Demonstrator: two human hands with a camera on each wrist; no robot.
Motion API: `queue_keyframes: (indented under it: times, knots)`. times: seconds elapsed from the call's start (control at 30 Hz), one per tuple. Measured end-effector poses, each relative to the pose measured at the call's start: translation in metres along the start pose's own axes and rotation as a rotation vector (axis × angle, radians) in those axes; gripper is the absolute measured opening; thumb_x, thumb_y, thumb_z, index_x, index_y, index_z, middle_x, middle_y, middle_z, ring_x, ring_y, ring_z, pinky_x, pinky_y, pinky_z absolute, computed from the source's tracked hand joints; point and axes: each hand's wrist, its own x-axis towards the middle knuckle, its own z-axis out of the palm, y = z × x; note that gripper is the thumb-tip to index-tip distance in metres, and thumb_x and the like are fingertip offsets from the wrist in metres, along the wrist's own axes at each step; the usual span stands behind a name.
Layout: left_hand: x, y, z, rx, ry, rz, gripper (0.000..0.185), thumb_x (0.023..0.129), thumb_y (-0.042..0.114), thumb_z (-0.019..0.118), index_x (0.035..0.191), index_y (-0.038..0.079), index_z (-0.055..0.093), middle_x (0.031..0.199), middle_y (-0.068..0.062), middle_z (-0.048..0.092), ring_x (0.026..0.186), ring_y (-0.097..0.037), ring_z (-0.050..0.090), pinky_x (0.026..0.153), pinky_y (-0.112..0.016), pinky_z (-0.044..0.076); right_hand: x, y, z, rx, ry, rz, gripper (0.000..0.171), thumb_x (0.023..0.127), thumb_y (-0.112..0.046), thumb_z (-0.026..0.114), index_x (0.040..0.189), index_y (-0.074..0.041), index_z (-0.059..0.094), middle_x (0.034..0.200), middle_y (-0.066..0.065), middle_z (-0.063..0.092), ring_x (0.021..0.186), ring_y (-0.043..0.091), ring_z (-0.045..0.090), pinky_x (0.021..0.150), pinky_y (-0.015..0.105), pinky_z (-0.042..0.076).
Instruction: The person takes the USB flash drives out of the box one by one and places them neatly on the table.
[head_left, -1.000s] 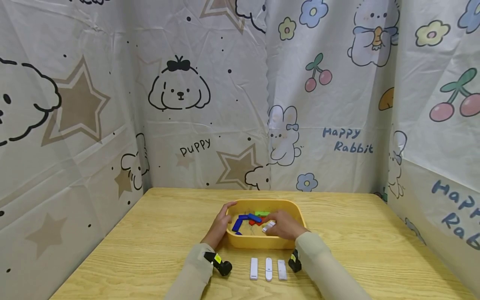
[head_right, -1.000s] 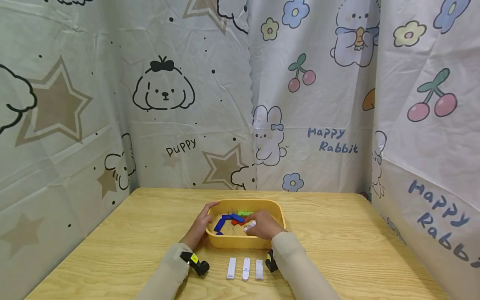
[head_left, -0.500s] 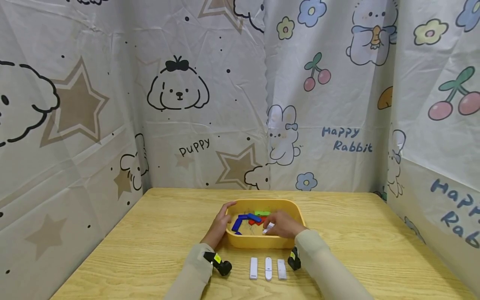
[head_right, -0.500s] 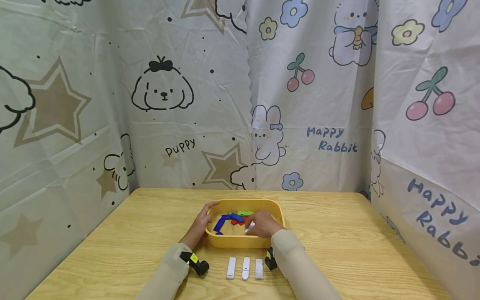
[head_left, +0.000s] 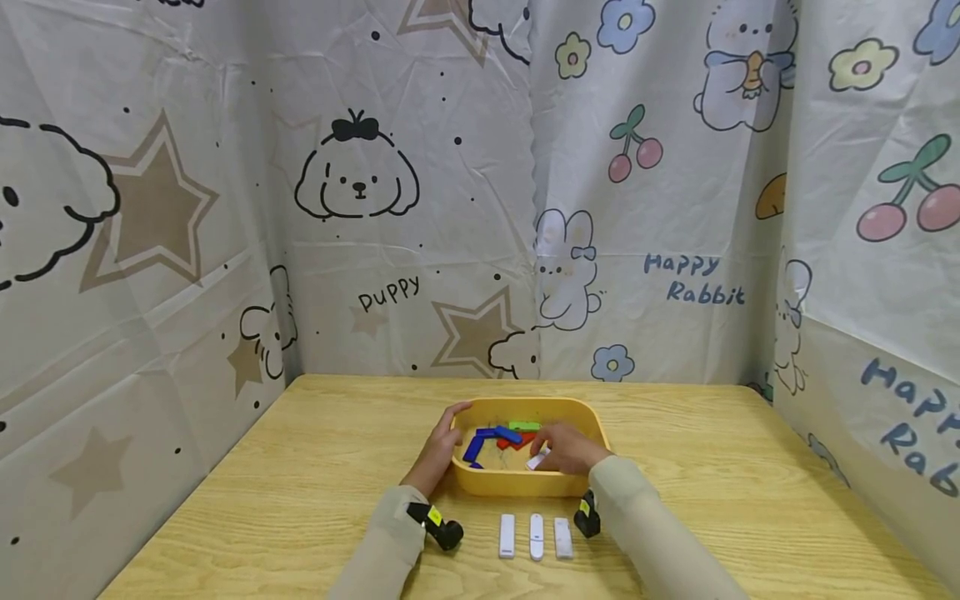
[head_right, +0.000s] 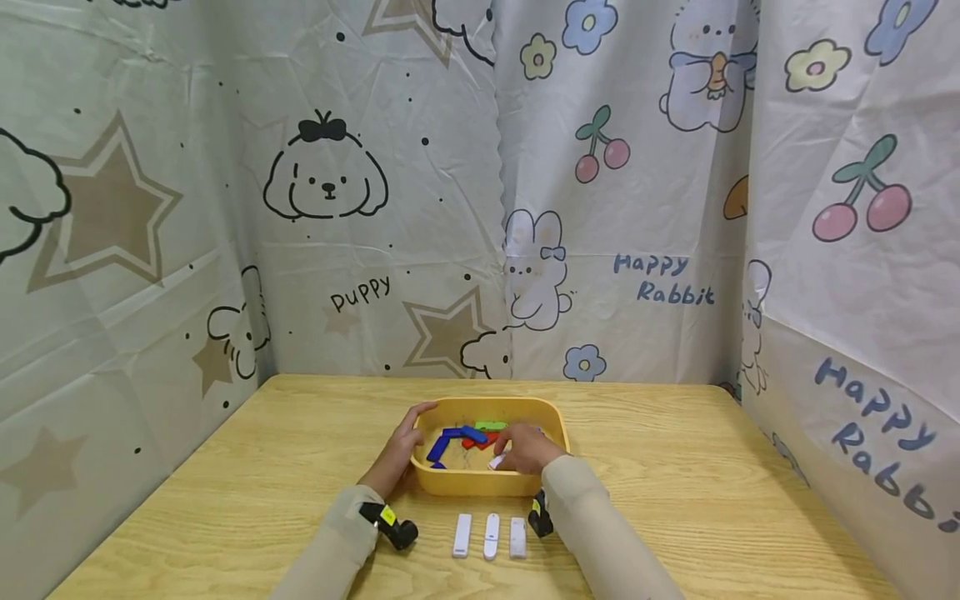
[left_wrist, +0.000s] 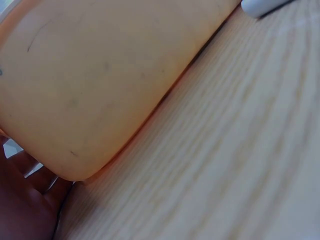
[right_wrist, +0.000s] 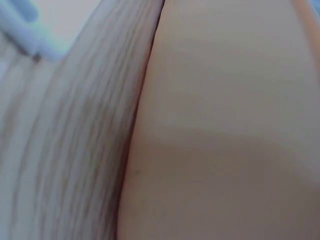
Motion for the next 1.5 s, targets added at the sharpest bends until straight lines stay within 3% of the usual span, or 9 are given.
queue_keyframes:
  times: [0.27, 0.67, 0.83, 0.9, 1.07, 1.5]
  knots:
    - [0.0, 0.0, -0.001, 0.012, 0.0, -0.001, 0.06, 0.084, 0.001, 0.037, 0.142, 0.014, 0.042, 0.152, -0.011, 0.034, 0.141, -0.034, 0.023, 0.111, -0.058, 0.015, -0.003, -0.002, 0.0, -0.032, 0.048, -0.009, 0.015, 0.078, -0.017, 0.079, 0.083, -0.012, 0.066, 0.093, 0.006, 0.058, 0.085, 0.021, 0.047, 0.074, 0.033, 0.042]
    - [0.0, -0.001, -0.001, -0.01, -0.003, -0.006, 0.059, 0.084, 0.0, 0.038, 0.142, 0.013, 0.042, 0.152, -0.014, 0.034, 0.141, -0.036, 0.024, 0.11, -0.058, 0.016, -0.003, -0.002, 0.001, -0.05, 0.038, -0.012, 0.014, 0.078, -0.013, 0.079, 0.082, -0.009, 0.066, 0.088, 0.004, 0.058, 0.077, 0.019, 0.047, 0.066, 0.029, 0.04]
    - [-0.013, 0.022, -0.001, 0.003, -0.024, -0.013, 0.058, 0.085, -0.002, 0.036, 0.142, 0.005, 0.039, 0.151, -0.019, 0.033, 0.14, -0.039, 0.024, 0.109, -0.059, 0.018, -0.004, -0.003, 0.002, -0.052, 0.03, 0.003, 0.013, 0.078, -0.011, 0.078, 0.084, -0.008, 0.066, 0.088, 0.003, 0.057, 0.078, 0.02, 0.048, 0.067, 0.03, 0.042]
    - [-0.013, 0.023, -0.002, 0.011, -0.025, -0.014, 0.058, 0.085, -0.003, 0.036, 0.142, 0.004, 0.039, 0.151, -0.02, 0.032, 0.14, -0.039, 0.024, 0.109, -0.059, 0.018, -0.004, -0.003, 0.002, -0.048, 0.033, 0.009, 0.014, 0.078, -0.011, 0.078, 0.084, -0.008, 0.066, 0.087, 0.003, 0.057, 0.077, 0.019, 0.048, 0.067, 0.03, 0.042]
    - [-0.001, 0.002, -0.001, 0.007, -0.001, 0.002, 0.059, 0.084, -0.001, 0.037, 0.142, 0.01, 0.041, 0.151, -0.015, 0.034, 0.141, -0.036, 0.024, 0.11, -0.058, 0.017, -0.003, -0.003, 0.002, -0.058, 0.05, -0.002, 0.015, 0.077, -0.013, 0.079, 0.082, -0.009, 0.065, 0.085, 0.002, 0.057, 0.076, 0.019, 0.048, 0.067, 0.029, 0.042]
    - [-0.001, 0.003, 0.0, -0.009, 0.004, -0.01, 0.058, 0.084, 0.001, 0.037, 0.141, 0.013, 0.043, 0.15, -0.013, 0.036, 0.138, -0.035, 0.028, 0.11, -0.056, 0.019, -0.002, 0.0, 0.002, -0.018, 0.14, -0.01, 0.016, 0.076, -0.022, 0.08, 0.083, -0.016, 0.067, 0.085, -0.001, 0.059, 0.076, 0.018, 0.051, 0.066, 0.031, 0.043]
